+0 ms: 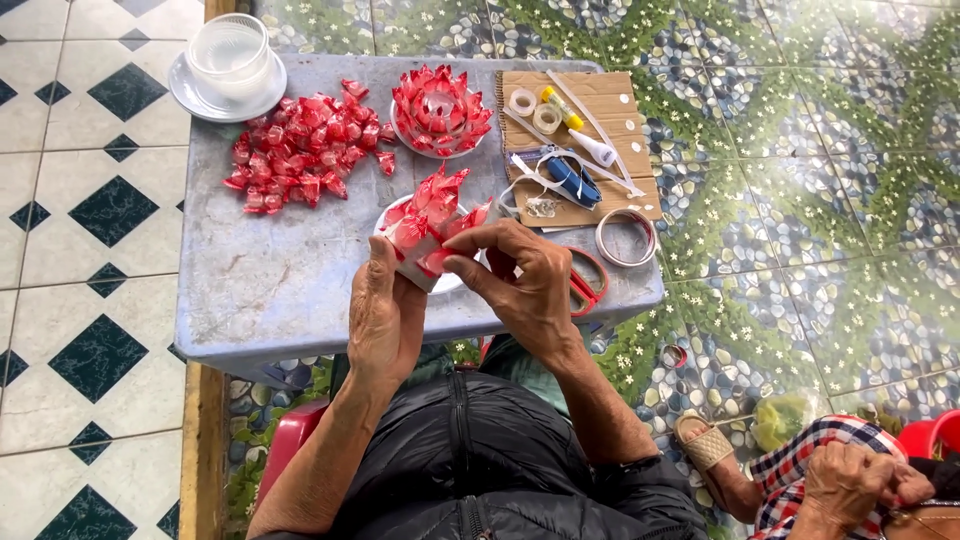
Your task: Attaching wrapped candies to a plastic cup using adhesive to create a decorative flower-like object.
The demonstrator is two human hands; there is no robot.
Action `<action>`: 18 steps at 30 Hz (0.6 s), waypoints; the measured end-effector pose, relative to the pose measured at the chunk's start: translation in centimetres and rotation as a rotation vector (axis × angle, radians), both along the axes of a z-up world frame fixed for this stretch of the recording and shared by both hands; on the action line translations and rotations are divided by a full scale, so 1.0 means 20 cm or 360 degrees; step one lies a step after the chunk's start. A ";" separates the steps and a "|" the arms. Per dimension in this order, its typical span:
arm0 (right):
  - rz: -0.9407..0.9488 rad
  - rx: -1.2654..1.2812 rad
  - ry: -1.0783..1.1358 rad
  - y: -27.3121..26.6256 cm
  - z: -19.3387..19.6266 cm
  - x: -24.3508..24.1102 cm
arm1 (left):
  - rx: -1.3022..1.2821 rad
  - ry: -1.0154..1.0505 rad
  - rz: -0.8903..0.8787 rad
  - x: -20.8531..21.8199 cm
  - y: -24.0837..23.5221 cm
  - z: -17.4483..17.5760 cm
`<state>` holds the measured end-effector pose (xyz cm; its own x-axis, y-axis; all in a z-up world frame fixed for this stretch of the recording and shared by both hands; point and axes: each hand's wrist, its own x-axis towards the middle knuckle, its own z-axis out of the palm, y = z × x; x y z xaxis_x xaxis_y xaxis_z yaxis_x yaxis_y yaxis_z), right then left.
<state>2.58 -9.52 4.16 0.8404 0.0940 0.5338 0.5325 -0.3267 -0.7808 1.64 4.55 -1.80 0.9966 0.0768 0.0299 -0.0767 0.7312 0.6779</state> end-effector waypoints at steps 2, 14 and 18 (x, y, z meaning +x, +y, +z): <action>0.0000 0.0005 -0.0013 0.00 0.00 0.02 | 0.0003 -0.0026 -0.0015 0.01 0.01 -0.02; -0.0040 -0.0091 -0.0111 0.01 -0.03 0.01 | 0.0023 0.0016 -0.0022 0.01 0.00 -0.06; -0.0077 -0.0045 -0.0157 0.02 -0.05 0.02 | 0.0045 0.0025 -0.0021 0.00 -0.01 -0.03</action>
